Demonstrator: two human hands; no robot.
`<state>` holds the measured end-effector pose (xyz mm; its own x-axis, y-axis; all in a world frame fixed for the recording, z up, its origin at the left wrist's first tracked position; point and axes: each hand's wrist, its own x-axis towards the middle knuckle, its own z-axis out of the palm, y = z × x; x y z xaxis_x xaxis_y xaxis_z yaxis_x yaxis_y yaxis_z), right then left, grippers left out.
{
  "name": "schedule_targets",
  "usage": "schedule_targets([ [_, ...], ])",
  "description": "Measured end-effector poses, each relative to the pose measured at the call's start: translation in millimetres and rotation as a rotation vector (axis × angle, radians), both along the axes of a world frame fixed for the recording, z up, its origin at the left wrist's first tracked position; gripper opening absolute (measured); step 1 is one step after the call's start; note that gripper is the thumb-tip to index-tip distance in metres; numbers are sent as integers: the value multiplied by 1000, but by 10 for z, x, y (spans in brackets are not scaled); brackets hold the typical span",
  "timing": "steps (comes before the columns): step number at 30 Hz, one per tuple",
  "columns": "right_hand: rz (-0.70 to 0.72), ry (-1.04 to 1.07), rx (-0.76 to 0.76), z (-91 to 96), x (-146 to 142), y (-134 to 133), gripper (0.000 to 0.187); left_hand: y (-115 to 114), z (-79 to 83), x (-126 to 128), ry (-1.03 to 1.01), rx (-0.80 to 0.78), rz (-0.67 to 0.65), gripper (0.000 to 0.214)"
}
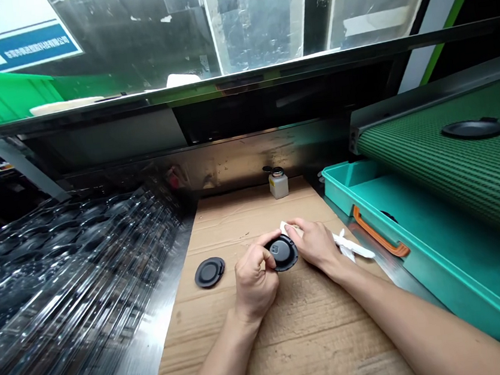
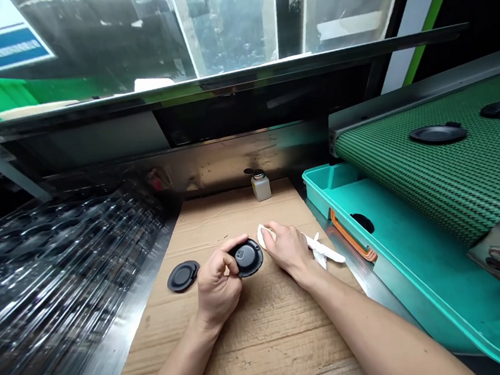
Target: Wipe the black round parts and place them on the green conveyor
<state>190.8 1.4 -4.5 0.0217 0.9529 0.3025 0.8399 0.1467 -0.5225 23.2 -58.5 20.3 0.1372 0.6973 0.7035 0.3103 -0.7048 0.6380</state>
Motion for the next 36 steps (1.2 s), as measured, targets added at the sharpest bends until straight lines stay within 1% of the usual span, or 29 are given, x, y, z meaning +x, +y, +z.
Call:
schedule_targets([
  [7, 2, -1, 1, 9, -9, -2, 34, -12, -11, -6, -31, -15, 20, 31],
  [11, -11, -15, -1, 1, -12, 4, 34, 2, -13, -9, -41, -43, 20, 29],
  [13, -6, -15, 3, -6, -8, 8, 34, 8, -28, 12, -69, -89, 13, 27],
  [15, 4, -6, 3, -10, -4, 8, 34, 8, -55, 50, -171, -232, -15, 21],
  [17, 12, 9, 0, -11, 1, 2, 34, 16, -85, 83, -305, -452, -49, 13],
  [18, 14, 16, -1, -10, 2, -2, 34, 36, -94, 85, -360, -552, -55, 14],
  [19, 14, 22, -2, -11, 3, -6, 34, 76, -95, 69, -392, -624, -45, 22],
  [20, 13, 27, -4, -11, 3, -8, 34, 141, -83, 32, -392, -664, -16, 30],
  [21, 14, 30, -8, -12, 2, -9, 34, 233, -55, -28, -356, -676, 33, 36],
  [22, 17, 34, -13, -12, 1, -9, 34, 352, -10, -109, -276, -668, 106, 40],
  [23, 21, 37, -18, -12, 0, -8, 34, 492, 51, -209, -171, -649, 191, 40],
  [25, 31, 42, -25, -7, 0, -7, 34, 803, 201, -441, 103, -603, 369, 37],
  [27, 31, 45, -29, 1, -1, -6, 34, 1079, 337, -685, 224, -583, 447, 30],
  [29, 28, 46, -34, 7, -3, -4, 33, 1256, 420, -898, 293, -611, 479, 22],
  [31, 25, 42, -34, 8, -11, 0, 32, 1333, 460, -1036, 354, -647, 514, 20],
  [33, 21, 37, -23, 8, -24, 7, 32, 1344, 515, -1042, 399, -655, 556, 27],
  [35, 11, 33, -4, 15, -36, 13, 32, 1294, 636, -876, 439, -615, 575, 39],
  [36, 6, 30, 3, 24, -39, 16, 31, 1231, 719, -731, 446, -582, 540, 43],
])
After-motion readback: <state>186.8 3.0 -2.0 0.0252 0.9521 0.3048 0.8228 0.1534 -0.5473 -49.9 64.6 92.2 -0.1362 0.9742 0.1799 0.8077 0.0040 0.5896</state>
